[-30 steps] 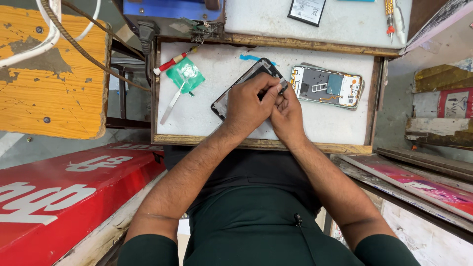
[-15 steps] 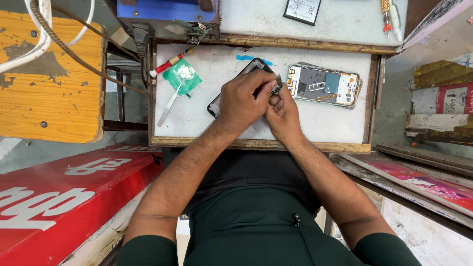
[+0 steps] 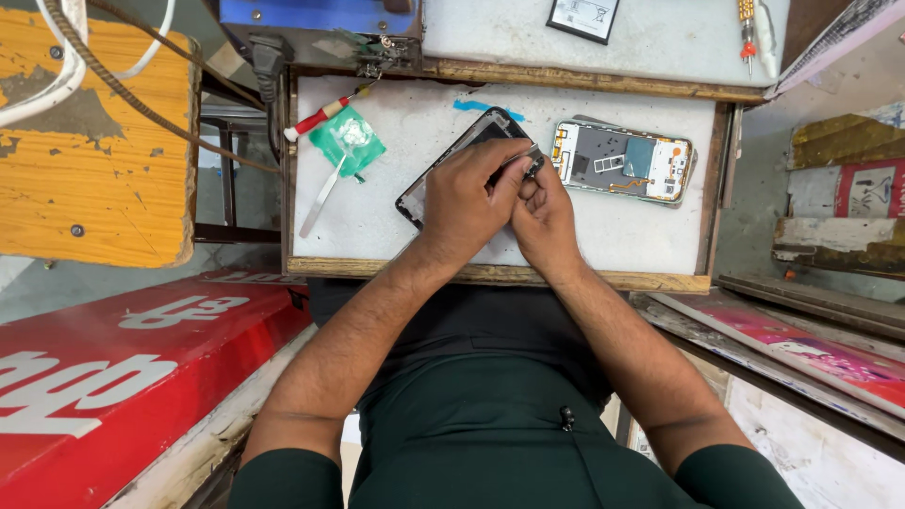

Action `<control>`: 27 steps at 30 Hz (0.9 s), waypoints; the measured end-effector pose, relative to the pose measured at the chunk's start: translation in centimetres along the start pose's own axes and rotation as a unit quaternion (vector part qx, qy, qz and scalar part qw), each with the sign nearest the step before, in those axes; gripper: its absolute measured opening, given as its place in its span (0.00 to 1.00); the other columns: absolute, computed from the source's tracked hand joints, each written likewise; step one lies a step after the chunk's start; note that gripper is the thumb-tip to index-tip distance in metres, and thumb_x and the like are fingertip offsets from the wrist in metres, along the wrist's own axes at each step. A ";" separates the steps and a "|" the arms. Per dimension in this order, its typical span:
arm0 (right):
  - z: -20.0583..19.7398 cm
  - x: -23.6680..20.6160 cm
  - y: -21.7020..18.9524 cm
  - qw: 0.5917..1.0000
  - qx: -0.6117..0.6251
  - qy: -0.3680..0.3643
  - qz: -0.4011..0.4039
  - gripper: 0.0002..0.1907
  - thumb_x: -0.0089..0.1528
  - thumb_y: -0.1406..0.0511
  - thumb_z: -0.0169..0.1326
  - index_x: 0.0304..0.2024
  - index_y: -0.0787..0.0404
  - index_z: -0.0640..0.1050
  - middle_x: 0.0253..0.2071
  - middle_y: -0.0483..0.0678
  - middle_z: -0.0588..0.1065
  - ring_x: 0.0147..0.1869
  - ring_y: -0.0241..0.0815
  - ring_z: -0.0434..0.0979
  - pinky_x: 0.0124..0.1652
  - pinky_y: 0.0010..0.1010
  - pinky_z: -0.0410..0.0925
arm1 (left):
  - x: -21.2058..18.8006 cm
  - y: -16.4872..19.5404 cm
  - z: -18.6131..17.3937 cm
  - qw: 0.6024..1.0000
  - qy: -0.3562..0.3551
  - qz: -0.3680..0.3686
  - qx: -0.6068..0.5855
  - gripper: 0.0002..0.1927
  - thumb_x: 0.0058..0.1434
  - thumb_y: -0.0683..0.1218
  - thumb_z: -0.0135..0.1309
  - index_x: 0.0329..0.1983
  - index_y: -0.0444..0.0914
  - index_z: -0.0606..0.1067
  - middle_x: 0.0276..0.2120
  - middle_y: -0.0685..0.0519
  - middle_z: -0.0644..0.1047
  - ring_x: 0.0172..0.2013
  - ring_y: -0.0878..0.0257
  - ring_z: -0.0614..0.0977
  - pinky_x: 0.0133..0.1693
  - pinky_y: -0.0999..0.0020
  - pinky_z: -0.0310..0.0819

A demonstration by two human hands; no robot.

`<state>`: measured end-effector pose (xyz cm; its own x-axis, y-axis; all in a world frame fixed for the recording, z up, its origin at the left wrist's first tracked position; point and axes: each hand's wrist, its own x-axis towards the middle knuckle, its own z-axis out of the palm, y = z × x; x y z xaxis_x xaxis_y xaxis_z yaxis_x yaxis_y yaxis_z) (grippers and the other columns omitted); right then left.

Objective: The person removes a battery from a disassembled smartphone and places it on the workbench. They then pick up the phone frame, separate the screen assembly, and use a metal spudger to pry and lift the screen from the frame. The person continues to work on detaching the screen assembly from the phone body.

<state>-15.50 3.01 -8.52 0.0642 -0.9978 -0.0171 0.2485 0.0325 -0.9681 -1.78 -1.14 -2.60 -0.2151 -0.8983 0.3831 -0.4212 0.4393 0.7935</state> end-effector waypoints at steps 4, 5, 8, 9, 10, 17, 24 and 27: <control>-0.2 0.2 0.3 1.000 -0.013 0.001 -0.002 0.15 0.73 0.74 0.46 0.63 0.65 0.66 0.46 0.48 0.76 0.48 0.30 0.76 0.45 0.19 0.70 | 0.2 -0.1 0.2 1.000 -0.004 0.015 0.020 0.08 0.67 0.44 0.61 0.47 0.39 0.79 0.39 0.52 0.84 0.40 0.60 0.87 0.41 0.66 0.84; -0.3 0.1 0.3 1.000 -0.017 0.000 0.002 0.15 0.73 0.74 0.46 0.63 0.65 0.66 0.43 0.47 0.76 0.45 0.29 0.76 0.42 0.19 0.70 | 0.2 -0.1 0.3 0.999 -0.010 0.020 0.028 0.08 0.67 0.44 0.61 0.47 0.39 0.79 0.38 0.53 0.84 0.39 0.60 0.87 0.41 0.66 0.84; -0.5 0.1 0.4 1.000 -0.022 -0.001 -0.004 0.15 0.73 0.75 0.45 0.62 0.65 0.66 0.45 0.47 0.76 0.48 0.29 0.76 0.45 0.19 0.71 | 0.6 -0.4 0.1 0.999 -0.051 0.013 0.015 0.06 0.66 0.44 0.62 0.45 0.39 0.80 0.35 0.53 0.83 0.36 0.60 0.87 0.37 0.65 0.83; -0.5 0.0 0.3 1.000 -0.021 -0.001 -0.001 0.15 0.73 0.75 0.45 0.62 0.65 0.66 0.46 0.47 0.76 0.48 0.30 0.76 0.46 0.20 0.71 | 0.7 -0.5 0.0 0.998 -0.063 0.024 0.018 0.06 0.66 0.44 0.61 0.45 0.39 0.80 0.34 0.53 0.83 0.35 0.60 0.86 0.37 0.65 0.83; -0.6 0.0 0.2 1.000 -0.021 -0.002 0.001 0.15 0.73 0.75 0.44 0.62 0.65 0.66 0.46 0.47 0.76 0.49 0.30 0.77 0.47 0.20 0.71 | 0.8 -0.6 -0.2 0.996 -0.075 0.034 0.021 0.06 0.66 0.43 0.61 0.45 0.39 0.80 0.34 0.53 0.83 0.35 0.60 0.86 0.37 0.65 0.82; -0.4 0.2 -0.3 0.999 -0.048 -0.011 0.019 0.17 0.72 0.76 0.42 0.63 0.66 0.66 0.45 0.49 0.76 0.44 0.29 0.75 0.40 0.18 0.67 | 1.3 -0.9 -0.5 0.995 -0.077 0.052 0.021 0.06 0.65 0.43 0.61 0.45 0.40 0.79 0.33 0.54 0.83 0.36 0.62 0.86 0.37 0.67 0.83; -0.7 0.0 0.2 0.999 -0.037 -0.008 0.006 0.17 0.71 0.76 0.42 0.62 0.65 0.65 0.45 0.46 0.76 0.46 0.27 0.76 0.41 0.16 0.68 | 1.7 -0.8 -0.4 0.993 -0.091 0.067 0.028 0.06 0.66 0.44 0.60 0.44 0.40 0.79 0.32 0.53 0.82 0.34 0.61 0.85 0.36 0.65 0.81; -0.8 -0.1 0.4 0.999 -0.028 -0.015 0.004 0.17 0.71 0.77 0.42 0.62 0.65 0.65 0.45 0.45 0.76 0.45 0.26 0.74 0.40 0.16 0.67 | 2.3 -1.1 -1.5 0.985 -0.135 0.094 0.054 0.04 0.66 0.44 0.60 0.42 0.40 0.79 0.30 0.53 0.80 0.32 0.60 0.83 0.34 0.63 0.79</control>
<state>-16.21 3.07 -9.15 0.0950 -0.9953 -0.0182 0.1932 0.0364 -0.9805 -0.55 -3.65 -1.89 -0.5191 -0.7716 0.3678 -0.4388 0.6098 0.6600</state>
